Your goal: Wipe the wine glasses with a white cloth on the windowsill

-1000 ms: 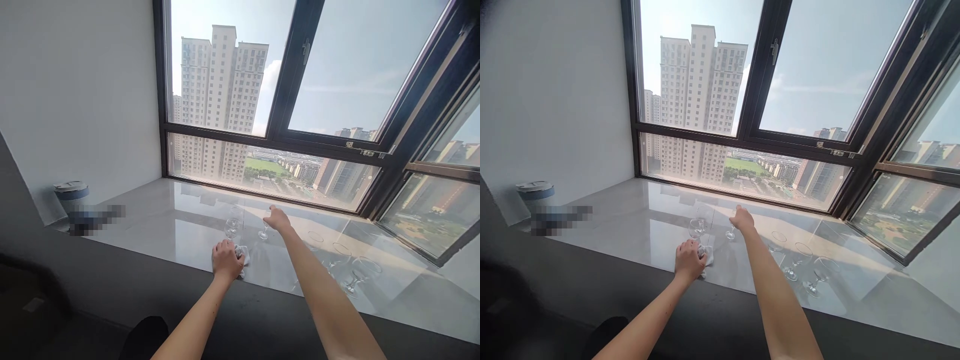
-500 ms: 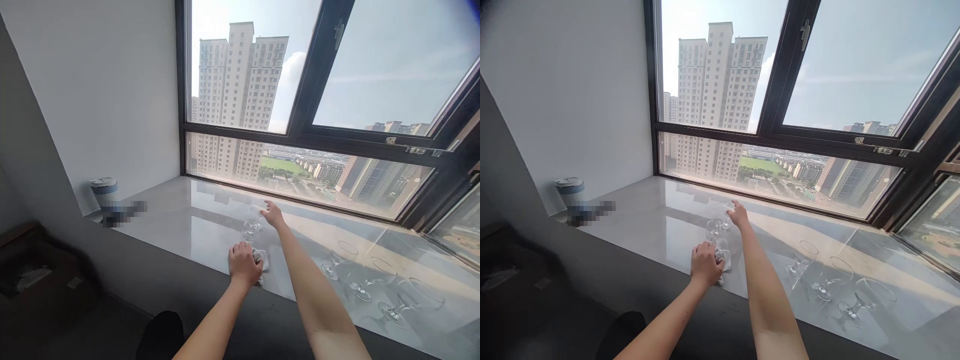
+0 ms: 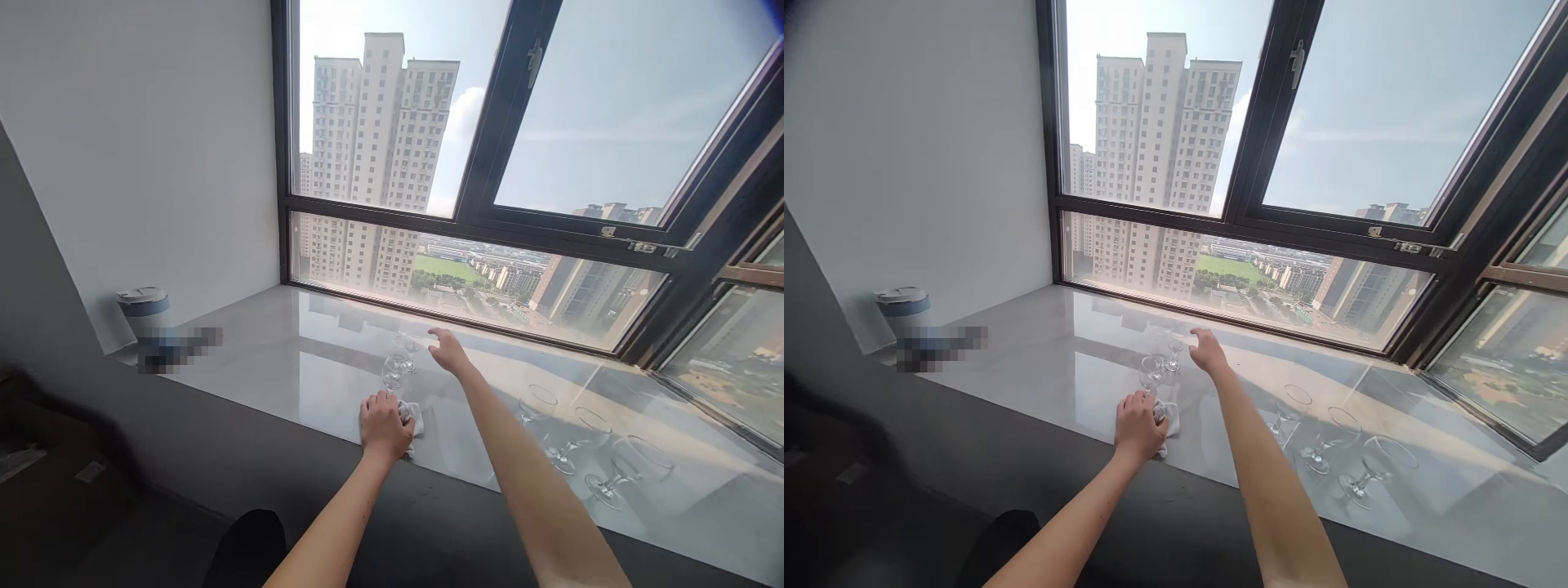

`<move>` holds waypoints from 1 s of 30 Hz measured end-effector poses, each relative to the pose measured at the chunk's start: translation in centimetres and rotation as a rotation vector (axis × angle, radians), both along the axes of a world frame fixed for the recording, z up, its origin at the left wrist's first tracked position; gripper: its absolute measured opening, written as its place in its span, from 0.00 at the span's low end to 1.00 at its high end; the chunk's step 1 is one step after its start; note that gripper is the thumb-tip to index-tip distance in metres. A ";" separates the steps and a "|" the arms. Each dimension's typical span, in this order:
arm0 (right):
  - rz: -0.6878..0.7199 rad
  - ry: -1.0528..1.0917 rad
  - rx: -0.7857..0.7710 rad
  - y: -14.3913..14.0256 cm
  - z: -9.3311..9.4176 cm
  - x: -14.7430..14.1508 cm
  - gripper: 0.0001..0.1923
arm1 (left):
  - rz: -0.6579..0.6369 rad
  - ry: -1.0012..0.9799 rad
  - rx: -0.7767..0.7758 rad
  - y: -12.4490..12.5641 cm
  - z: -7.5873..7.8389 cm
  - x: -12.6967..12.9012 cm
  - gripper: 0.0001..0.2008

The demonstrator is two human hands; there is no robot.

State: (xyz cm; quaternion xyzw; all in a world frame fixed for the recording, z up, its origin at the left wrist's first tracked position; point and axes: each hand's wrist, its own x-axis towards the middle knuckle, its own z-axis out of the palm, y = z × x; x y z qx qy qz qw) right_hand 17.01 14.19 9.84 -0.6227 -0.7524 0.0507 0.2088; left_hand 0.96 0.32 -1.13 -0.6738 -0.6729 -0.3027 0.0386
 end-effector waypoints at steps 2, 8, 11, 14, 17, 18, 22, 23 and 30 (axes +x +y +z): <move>-0.083 -0.070 -0.014 -1.8 1.3 2.0 0.22 | -0.004 0.009 0.000 0.0 0.0 0.0 0.15; -0.436 -0.532 -0.242 -6.6 5.0 9.8 0.25 | -0.012 0.020 -0.004 0.1 0.0 0.0 0.15; -0.436 -0.566 -0.464 -8.0 5.7 12.4 0.25 | -0.029 0.016 -0.006 0.1 -0.1 0.0 0.17; -0.372 -0.583 -0.529 -8.8 5.4 13.5 0.24 | -0.027 0.018 -0.014 0.1 -0.2 0.0 0.17; -0.312 -0.571 -0.473 -9.4 4.8 13.6 0.25 | -0.025 0.022 -0.011 0.1 -0.1 0.0 0.17; -0.297 -0.565 -0.451 -9.6 4.7 13.5 0.25 | -0.027 0.023 -0.009 0.1 -0.1 0.0 0.17; -0.260 -0.545 -0.383 -10.3 4.9 12.6 0.23 | -0.027 0.029 -0.006 0.1 0.1 0.0 0.18; -0.260 -0.534 -0.365 -10.6 5.2 12.2 0.23 | -0.025 0.030 -0.005 0.0 0.1 0.0 0.18; -0.118 -0.227 -0.019 -13.7 10.6 7.0 0.24 | -0.001 0.039 -0.006 -0.2 0.4 0.2 0.16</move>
